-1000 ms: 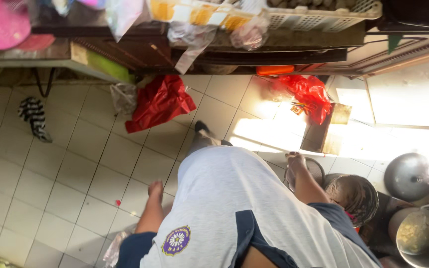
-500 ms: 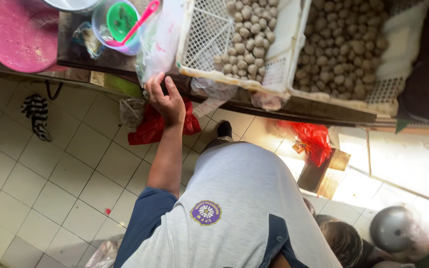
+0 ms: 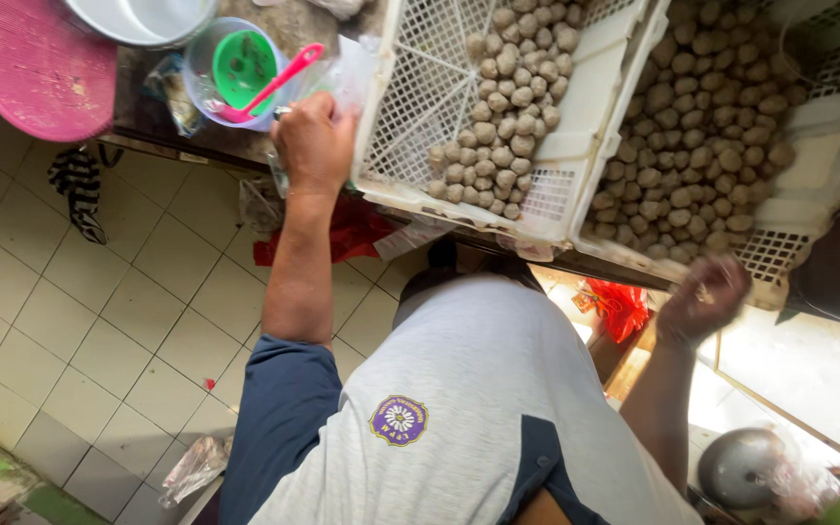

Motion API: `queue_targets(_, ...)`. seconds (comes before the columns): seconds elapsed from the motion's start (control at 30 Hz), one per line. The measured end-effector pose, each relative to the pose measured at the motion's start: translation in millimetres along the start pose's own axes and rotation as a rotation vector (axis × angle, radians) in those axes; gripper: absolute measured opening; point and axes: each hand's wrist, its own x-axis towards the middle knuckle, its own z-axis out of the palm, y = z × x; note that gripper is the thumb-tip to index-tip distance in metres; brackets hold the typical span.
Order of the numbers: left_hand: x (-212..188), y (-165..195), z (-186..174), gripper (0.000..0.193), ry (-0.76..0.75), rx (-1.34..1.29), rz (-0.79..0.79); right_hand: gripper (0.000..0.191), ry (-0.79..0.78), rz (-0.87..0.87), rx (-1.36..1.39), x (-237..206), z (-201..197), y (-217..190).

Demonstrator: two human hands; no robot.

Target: The person picks small round meatballs from a white crate and places them into a plastic bag held open with the other hand. The person repeats this process, filling the bag with meatballs from the crate.

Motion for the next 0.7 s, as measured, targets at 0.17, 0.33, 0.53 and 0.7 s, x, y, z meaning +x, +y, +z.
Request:
queue_targets(0.17,-11,1,2,0.019,0.154,0.149,0.074,0.021,-0.287,-0.169,-0.022,38,41,-9)
queue_targets(0.33,-26,17,21,0.027,0.275,0.229,0.024,0.025,-0.392,-0.039,0.166,45,40,-5)
queue_targets(0.53,-38,40,39,0.025,0.594,0.448,0.097,0.022,-0.366,-0.058,0.207,48,31,-3)
queue_targets(0.7,-33,40,28,0.022,0.536,0.369,0.239,0.021,-0.380,-0.037,0.317,50,32,-10)
